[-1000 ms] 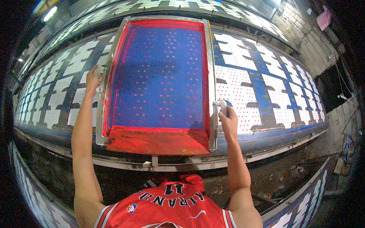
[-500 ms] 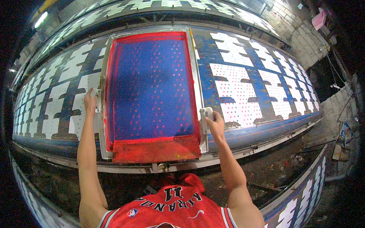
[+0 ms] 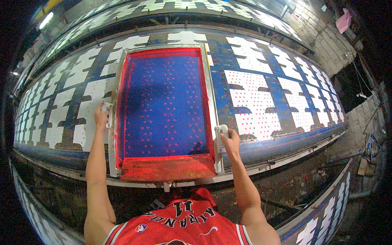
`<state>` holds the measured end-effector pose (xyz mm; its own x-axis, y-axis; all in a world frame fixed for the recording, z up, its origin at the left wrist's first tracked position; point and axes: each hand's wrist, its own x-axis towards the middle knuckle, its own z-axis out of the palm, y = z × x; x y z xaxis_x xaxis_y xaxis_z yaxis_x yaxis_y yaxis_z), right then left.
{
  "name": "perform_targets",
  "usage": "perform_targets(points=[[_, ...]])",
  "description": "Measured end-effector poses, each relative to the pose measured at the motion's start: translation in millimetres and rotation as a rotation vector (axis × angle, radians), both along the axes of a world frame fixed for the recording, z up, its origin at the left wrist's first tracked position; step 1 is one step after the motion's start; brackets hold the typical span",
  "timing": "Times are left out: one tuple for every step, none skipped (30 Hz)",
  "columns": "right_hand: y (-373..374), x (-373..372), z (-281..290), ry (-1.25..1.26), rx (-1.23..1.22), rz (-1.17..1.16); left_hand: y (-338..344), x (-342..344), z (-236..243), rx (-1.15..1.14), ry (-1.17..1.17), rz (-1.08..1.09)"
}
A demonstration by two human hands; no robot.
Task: The person uses a squeegee to pull red ink across a screen printing frame, transferring the pattern onto white paper sheets arranged on a flatbed. The person repeatedly repositions the frame and repeats the squeegee stroke to print multiple sheets.
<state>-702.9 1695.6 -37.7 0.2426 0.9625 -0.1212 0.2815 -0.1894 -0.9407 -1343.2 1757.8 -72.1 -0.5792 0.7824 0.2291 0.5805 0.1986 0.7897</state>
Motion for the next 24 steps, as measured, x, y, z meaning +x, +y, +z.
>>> perform_targets(points=[[0,2,0,0.036,-0.035,-0.029,1,1,-2,-0.038,-0.030,0.004],[1,5,1,0.021,-0.018,-0.016,4,3,-5,-0.074,-0.060,0.009],[2,8,2,0.012,-0.027,-0.017,6,5,-7,-0.111,-0.093,0.017],[4,10,3,0.019,-0.067,-0.040,8,7,-9,-0.100,-0.065,0.016],[4,14,5,-0.006,-0.053,-0.001,9,9,-11,-0.092,-0.043,0.018],[3,18,7,-0.016,-0.068,0.018,10,11,-12,-0.109,-0.042,0.035],[4,21,8,-0.002,-0.086,0.039,10,13,-13,-0.096,-0.005,0.022],[5,22,9,-0.023,-0.079,0.055,9,15,-14,-0.111,0.011,0.021],[6,25,9,-0.019,-0.073,0.072,8,17,-13,-0.128,0.008,0.029],[7,27,9,0.004,-0.081,0.081,6,19,-11,-0.131,0.038,0.028],[8,29,9,-0.028,-0.076,0.104,6,22,-9,-0.134,0.048,0.036],[9,31,9,-0.043,-0.085,0.118,6,24,-7,-0.148,0.041,0.053],[10,33,9,-0.042,-0.124,0.110,5,26,-5,-0.161,0.051,0.047],[11,35,9,-0.081,-0.097,0.137,5,28,-3,-0.185,0.043,0.053],[12,37,10,-0.106,-0.100,0.143,4,30,-2,-0.200,0.034,0.059],[13,39,10,-0.114,-0.122,0.142,5,31,-1,-0.220,0.032,0.046],[14,42,10,-0.174,-0.115,0.167,5,31,-1,-0.231,0.030,0.034],[15,44,10,-0.214,-0.125,0.185,6,30,-2,-0.238,0.027,0.032],[16,45,10,-0.233,-0.132,0.199,6,30,-4,-0.214,0.017,0.026],[17,45,8,-0.267,-0.110,0.204,7,31,-7,-0.186,0.008,0.031],[18,44,6,-0.280,-0.083,0.205,7,30,-9,-0.172,-0.012,0.044],[19,43,3,-0.276,-0.093,0.190,8,28,-11,-0.174,0.003,0.037],[19,43,2,-0.296,-0.064,0.199,8,28,-13,-0.190,0.005,0.038],[19,42,1,-0.301,-0.070,0.192,9,27,-14,-0.201,-0.011,0.048]])
